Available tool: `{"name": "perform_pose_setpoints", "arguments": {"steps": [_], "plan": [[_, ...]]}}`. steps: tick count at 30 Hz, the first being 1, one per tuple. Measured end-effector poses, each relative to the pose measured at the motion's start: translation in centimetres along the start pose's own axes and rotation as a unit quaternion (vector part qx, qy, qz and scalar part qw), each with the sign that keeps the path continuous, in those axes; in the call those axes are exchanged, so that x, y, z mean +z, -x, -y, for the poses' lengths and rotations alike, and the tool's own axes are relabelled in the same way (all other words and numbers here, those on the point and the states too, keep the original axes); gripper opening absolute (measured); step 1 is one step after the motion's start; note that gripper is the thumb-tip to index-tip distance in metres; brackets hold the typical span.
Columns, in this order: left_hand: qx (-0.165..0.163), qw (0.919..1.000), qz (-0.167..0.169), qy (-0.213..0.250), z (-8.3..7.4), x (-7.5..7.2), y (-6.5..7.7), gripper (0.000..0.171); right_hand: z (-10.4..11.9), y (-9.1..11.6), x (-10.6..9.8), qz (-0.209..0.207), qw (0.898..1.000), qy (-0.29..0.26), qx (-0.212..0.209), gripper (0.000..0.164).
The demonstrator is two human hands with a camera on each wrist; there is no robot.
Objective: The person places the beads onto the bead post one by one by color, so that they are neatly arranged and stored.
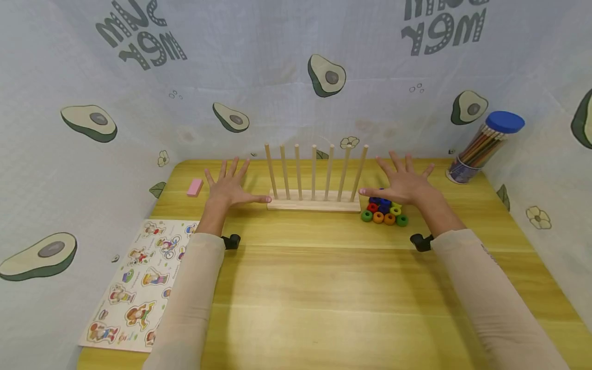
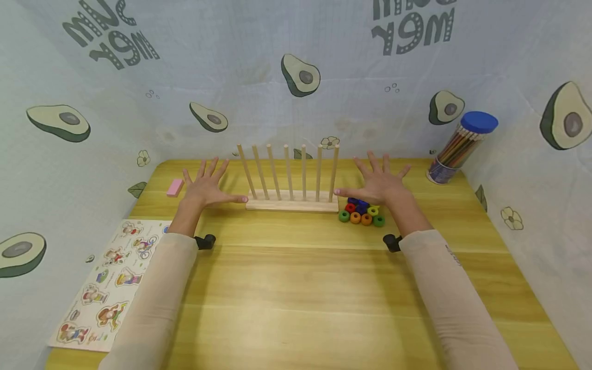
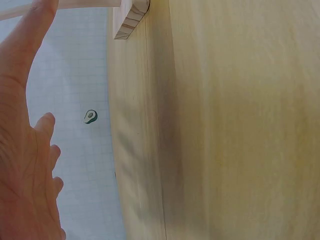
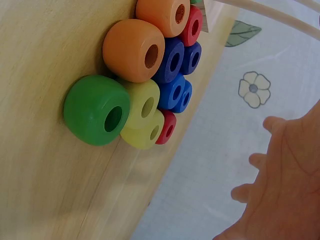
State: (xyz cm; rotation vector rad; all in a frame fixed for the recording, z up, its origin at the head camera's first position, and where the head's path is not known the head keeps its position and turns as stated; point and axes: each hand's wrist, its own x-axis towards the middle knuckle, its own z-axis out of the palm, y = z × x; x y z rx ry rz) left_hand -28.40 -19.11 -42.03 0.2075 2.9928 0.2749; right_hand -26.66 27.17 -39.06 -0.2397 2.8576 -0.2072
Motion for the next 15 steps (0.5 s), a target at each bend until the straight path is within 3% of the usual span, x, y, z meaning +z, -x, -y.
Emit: {"name": "perform_pose_setpoints", "arguments": {"steps": [15], "plan": [[0.008, 0.9999, -0.01, -0.001, -0.08, 0.19, -0.03, 0.136, -0.38, 0.12, 0.14, -0.013, 1.0, -0.016, -0.004, 0.114]]}}
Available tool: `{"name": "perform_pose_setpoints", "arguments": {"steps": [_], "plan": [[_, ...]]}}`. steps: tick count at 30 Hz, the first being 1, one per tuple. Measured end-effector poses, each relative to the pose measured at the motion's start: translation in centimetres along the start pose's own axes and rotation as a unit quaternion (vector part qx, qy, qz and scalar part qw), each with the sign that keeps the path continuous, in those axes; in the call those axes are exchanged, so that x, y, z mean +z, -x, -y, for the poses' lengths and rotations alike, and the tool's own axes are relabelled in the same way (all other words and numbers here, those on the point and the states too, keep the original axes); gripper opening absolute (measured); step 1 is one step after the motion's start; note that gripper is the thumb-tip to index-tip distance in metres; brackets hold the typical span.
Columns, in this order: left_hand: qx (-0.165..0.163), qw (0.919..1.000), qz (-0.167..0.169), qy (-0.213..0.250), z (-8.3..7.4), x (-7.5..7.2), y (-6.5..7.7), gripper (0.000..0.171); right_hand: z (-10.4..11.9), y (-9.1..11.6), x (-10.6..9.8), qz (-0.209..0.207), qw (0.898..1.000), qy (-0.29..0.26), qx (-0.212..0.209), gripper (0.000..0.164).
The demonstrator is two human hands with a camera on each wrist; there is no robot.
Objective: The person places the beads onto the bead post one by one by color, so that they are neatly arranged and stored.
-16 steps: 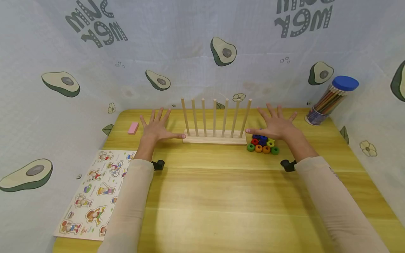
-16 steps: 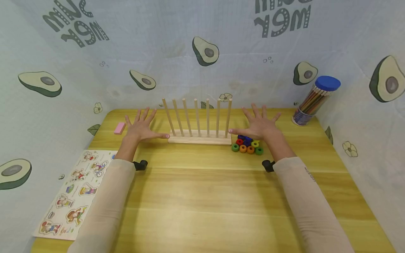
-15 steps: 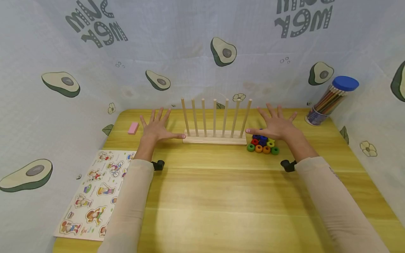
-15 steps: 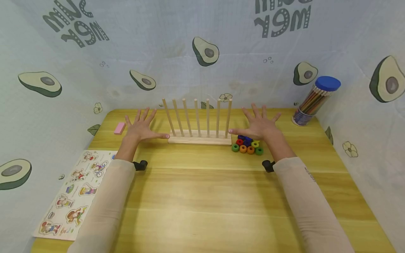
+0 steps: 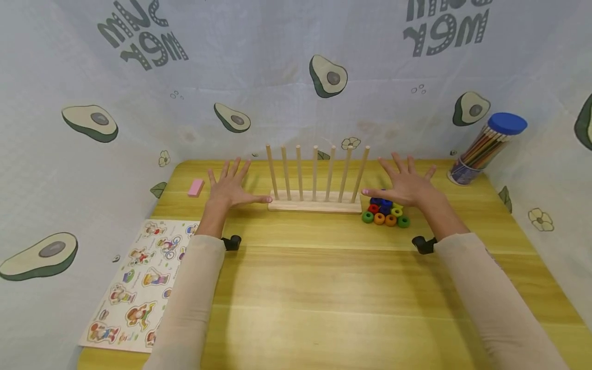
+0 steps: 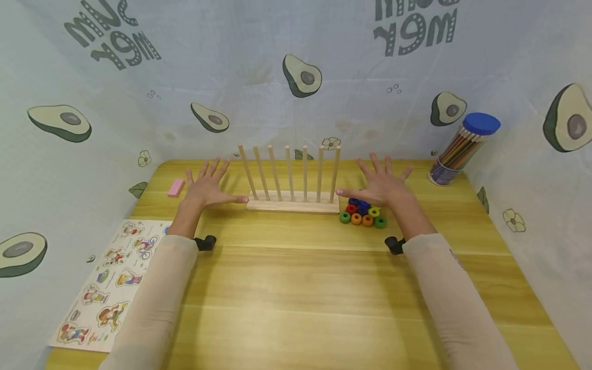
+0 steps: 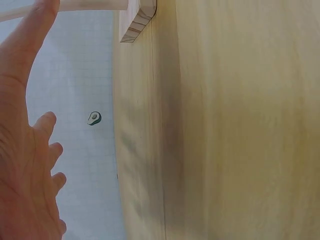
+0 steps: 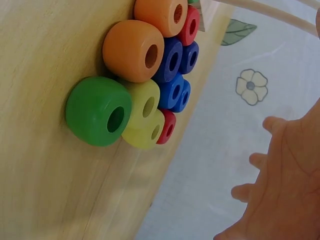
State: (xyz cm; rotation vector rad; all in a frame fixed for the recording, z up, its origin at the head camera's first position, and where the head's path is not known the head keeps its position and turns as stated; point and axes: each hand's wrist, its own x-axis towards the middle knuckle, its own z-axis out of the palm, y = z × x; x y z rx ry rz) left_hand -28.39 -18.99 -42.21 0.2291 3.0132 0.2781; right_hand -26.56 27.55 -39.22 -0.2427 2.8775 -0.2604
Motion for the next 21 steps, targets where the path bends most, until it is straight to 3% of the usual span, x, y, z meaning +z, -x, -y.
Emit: {"name": "perform_pose_setpoints", "arguments": {"steps": [11, 17, 21], "plan": [[0.03, 0.9983, -0.032, 0.037, -0.5, 0.5, 0.7, 0.134, -0.7, 1.3, -0.3, -0.038, 0.999, -0.021, -0.031, 0.107], [0.052, 0.9928, -0.044, 0.098, -0.9, 1.2, 1.3, 0.13, -1.5, 2.2, 0.2, -0.054, 0.995, -0.057, -0.061, 0.099], [0.067, 0.984, -0.036, 0.161, -1.2, 2.0, 1.7, 0.124, -2.3, 3.6, 0.8, -0.052, 0.992, -0.098, -0.064, 0.094]]}}
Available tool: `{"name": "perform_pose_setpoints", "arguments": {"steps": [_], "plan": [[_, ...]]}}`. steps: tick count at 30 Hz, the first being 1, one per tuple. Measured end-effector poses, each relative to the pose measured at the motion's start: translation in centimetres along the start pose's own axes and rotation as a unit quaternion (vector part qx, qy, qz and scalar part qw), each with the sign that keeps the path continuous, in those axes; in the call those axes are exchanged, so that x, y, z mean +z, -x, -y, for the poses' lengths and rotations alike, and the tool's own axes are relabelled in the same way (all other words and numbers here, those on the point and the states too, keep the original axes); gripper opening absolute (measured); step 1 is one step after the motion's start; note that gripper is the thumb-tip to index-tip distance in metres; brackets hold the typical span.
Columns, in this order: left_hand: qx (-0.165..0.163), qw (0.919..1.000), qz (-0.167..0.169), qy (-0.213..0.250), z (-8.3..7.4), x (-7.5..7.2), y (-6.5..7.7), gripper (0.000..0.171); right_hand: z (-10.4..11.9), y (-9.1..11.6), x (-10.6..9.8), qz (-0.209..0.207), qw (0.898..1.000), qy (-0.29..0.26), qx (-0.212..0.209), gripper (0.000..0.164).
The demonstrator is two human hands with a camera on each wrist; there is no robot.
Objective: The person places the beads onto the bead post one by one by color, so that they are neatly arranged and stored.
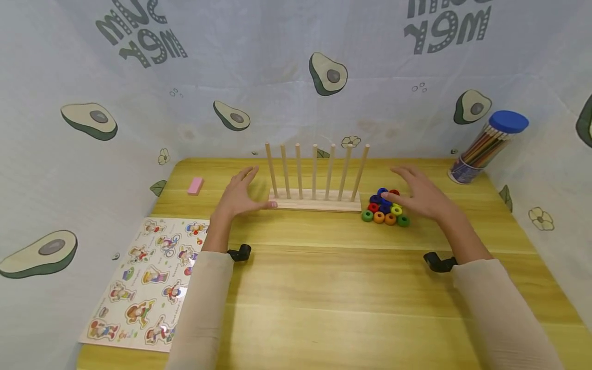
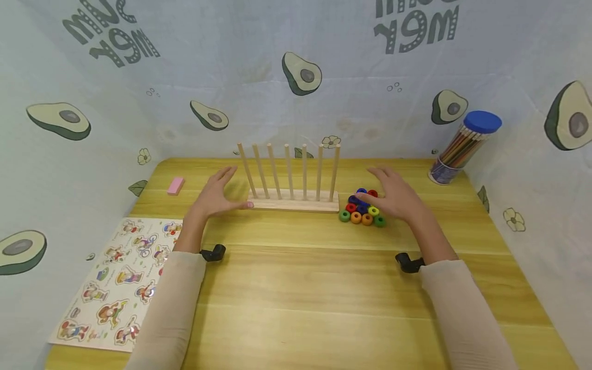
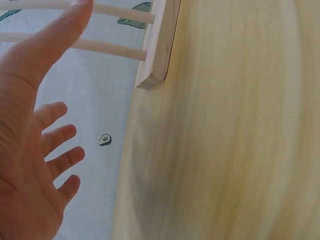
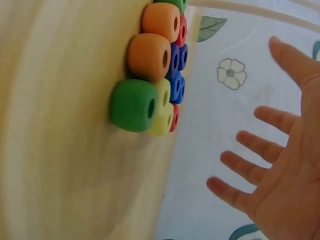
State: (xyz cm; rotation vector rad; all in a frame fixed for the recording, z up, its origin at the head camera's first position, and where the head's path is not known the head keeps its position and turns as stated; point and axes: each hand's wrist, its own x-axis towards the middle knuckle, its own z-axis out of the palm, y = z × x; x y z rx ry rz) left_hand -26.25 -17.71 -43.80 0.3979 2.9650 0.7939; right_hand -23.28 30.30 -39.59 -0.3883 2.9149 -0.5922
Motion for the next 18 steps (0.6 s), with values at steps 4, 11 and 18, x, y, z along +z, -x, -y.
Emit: {"name": "perform_pose_setpoints", "arguments": {"steps": [4, 11, 18], "plan": [[0.012, 0.9985, 0.005, 0.054, -0.2, 1.0, 0.3, 0.119, -0.4, 1.9, 0.6, -0.014, 0.999, -0.043, 0.012, 0.087], [0.007, 0.9962, 0.021, 0.084, -0.5, 2.8, 0.3, 0.111, -1.2, 5.0, 1.9, -0.059, 0.993, -0.101, 0.023, 0.076], [-0.009, 0.9944, 0.023, 0.103, -0.6, 4.1, 0.1, 0.105, -2.2, 6.1, 2.9, -0.063, 0.991, -0.11, 0.048, 0.072]]}}
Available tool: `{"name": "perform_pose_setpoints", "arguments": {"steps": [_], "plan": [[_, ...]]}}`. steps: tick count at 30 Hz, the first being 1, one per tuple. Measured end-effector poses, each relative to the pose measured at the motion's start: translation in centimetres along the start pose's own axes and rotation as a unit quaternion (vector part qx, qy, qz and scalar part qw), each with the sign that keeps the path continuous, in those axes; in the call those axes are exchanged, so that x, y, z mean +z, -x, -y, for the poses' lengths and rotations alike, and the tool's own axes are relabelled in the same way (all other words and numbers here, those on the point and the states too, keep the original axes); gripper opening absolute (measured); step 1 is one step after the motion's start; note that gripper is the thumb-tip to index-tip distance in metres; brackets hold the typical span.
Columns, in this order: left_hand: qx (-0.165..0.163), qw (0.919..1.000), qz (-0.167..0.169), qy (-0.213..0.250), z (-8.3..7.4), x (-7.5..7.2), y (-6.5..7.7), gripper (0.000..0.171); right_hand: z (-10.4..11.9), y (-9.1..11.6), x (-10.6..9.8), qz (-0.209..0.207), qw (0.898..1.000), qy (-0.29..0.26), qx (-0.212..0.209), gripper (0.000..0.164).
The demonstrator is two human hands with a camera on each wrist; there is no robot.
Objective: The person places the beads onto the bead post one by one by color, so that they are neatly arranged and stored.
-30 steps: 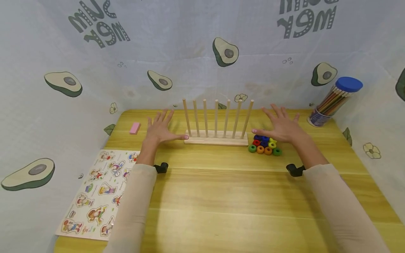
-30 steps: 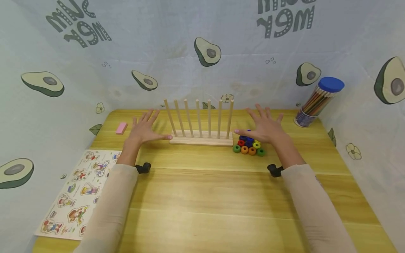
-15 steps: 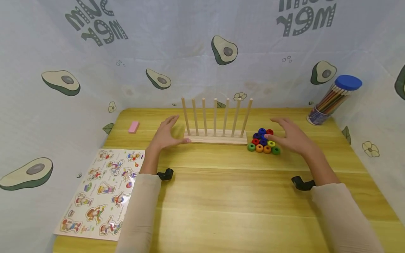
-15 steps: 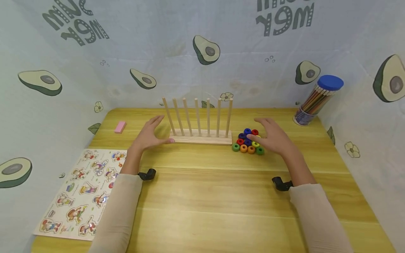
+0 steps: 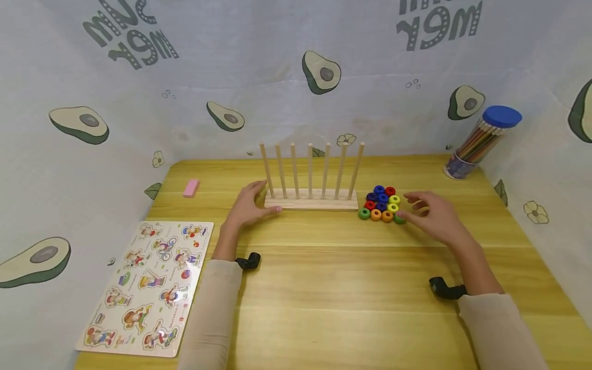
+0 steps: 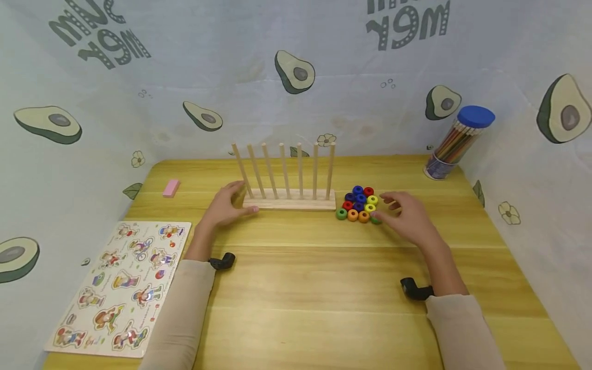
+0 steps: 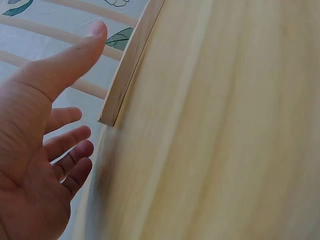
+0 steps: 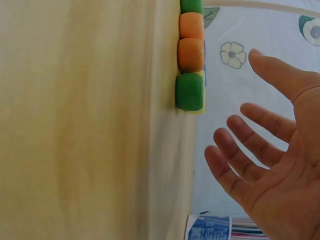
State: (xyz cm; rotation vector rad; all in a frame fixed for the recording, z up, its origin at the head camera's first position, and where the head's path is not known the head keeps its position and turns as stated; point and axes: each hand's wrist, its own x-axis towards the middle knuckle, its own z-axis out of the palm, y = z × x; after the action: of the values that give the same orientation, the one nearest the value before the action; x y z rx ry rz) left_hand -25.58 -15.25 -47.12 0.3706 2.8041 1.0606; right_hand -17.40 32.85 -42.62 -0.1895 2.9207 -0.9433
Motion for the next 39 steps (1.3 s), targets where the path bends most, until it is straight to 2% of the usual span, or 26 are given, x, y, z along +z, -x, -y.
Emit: {"name": "perform_pose_setpoints", "arguments": {"steps": [6, 13, 17, 25, 30, 33, 36, 39], "plan": [[0.009, 0.9999, -0.01, 0.01, 0.3, 0.7, -0.1, 0.098, -1.1, 0.4, 0.7, -0.009, 1.0, -0.012, -0.002, 0.068], [0.005, 0.9997, -0.018, 0.017, 0.7, 1.2, -0.1, 0.085, -1.6, 0.7, 1.2, -0.009, 1.0, -0.017, 0.005, 0.063], [0.007, 0.9996, -0.023, 0.012, 0.9, 1.3, -0.1, 0.082, -1.9, 0.8, 1.5, -0.005, 1.0, -0.022, 0.014, 0.062], [0.007, 0.9992, -0.035, 0.017, 1.2, 1.4, -0.1, 0.077, -2.4, 0.5, 2.2, -0.008, 1.0, -0.028, 0.003, 0.054], [0.002, 0.999, -0.037, 0.023, 1.3, 1.5, -0.1, 0.077, -2.4, 0.5, 2.4, -0.017, 1.0, -0.019, 0.004, 0.046], [-0.003, 0.9987, -0.04, 0.032, 1.2, 1.5, 0.0, 0.078, -2.1, 0.6, 2.2, -0.016, 1.0, -0.019, 0.017, 0.048], [-0.008, 0.998, -0.044, 0.043, 1.1, 1.5, 0.0, 0.077, -1.4, 0.8, 1.8, -0.021, 0.999, -0.02, 0.024, 0.05], [-0.01, 0.9976, -0.049, 0.048, 0.9, 1.4, 0.0, 0.077, -0.5, 0.8, 1.3, -0.037, 0.999, -0.028, 0.012, 0.049]]}}
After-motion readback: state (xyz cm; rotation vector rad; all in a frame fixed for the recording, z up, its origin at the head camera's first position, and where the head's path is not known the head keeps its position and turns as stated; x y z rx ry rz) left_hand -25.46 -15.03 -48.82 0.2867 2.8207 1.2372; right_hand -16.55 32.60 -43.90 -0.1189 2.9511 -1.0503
